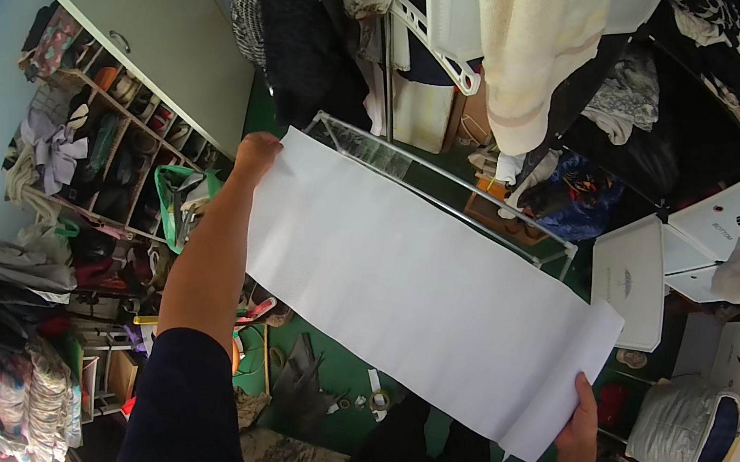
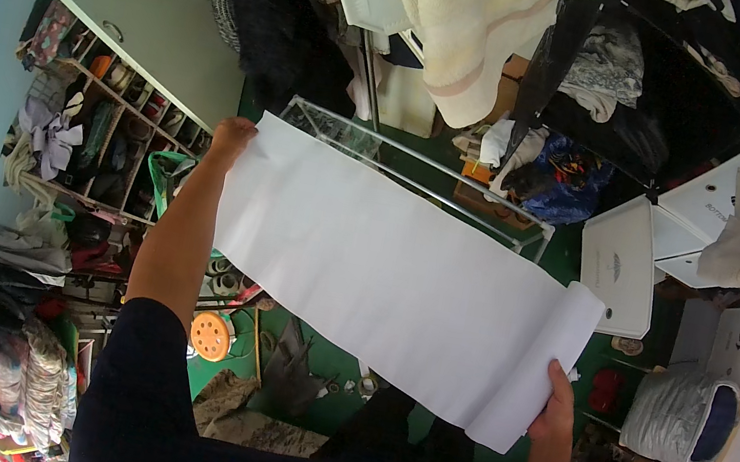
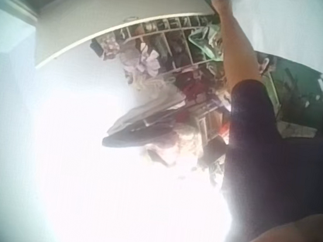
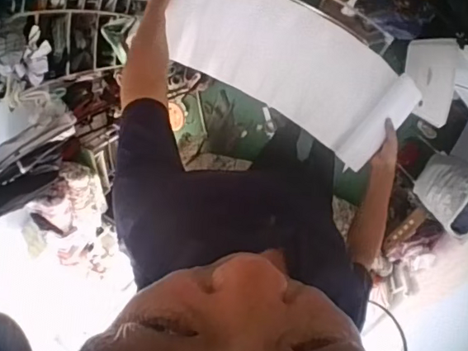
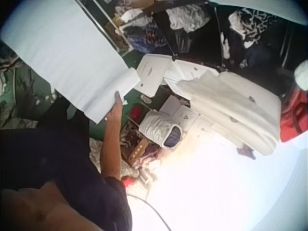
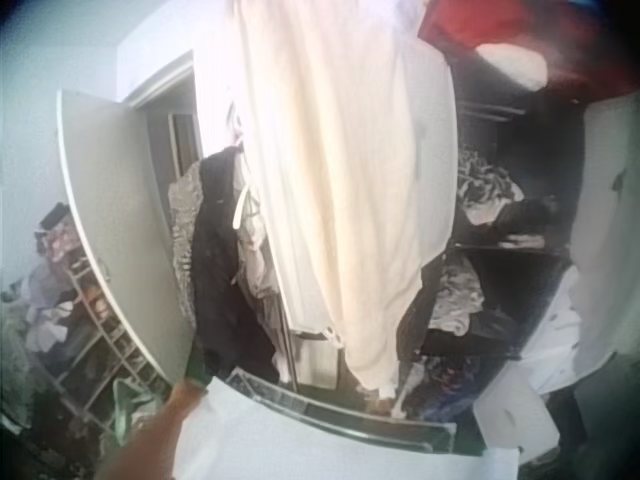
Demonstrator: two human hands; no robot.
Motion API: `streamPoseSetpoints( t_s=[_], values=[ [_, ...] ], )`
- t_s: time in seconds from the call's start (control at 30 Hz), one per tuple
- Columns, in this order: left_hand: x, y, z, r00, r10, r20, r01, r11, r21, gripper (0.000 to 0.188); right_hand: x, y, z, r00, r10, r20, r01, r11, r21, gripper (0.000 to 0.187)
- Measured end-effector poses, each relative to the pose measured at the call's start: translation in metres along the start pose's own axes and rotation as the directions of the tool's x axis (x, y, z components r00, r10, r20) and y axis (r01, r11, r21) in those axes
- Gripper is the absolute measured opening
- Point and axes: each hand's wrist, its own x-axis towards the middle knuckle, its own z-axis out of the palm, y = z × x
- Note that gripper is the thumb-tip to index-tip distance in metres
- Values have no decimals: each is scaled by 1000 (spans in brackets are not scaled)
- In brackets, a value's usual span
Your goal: The person folds a large white sheet of material, cuts it with a knife, and then tapes it onto a metal frame. The person handles the material and tools while sitting on the floor in a cluttered room.
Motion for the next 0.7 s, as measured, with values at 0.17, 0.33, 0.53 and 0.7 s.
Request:
streamPoseSetpoints(
  t_s=[0.17, 0.33, 0.53, 0.7],
  values=[
    [5, 16, 4, 1000, -12, 15, 12, 1000, 20, 23, 16, -1, -7, 999, -28, -25, 28, 999, 20, 65],
    [-5, 13, 6, 1000, 29, 8, -29, 998, -61, 24, 20, 4, -2, 997, -40, -71, 39, 999, -11, 69],
    [-23, 27, 6, 997, 78, 24, -79, 996, 46, 26, 21, 6, -4, 994, -46, -102, 45, 999, -6, 67],
    [-27, 9, -18, 980, 197, -7, -193, 965, 179, 30, 19, 5, 9, 996, -17, -82, 19, 1000, 19, 67]
  ],
)
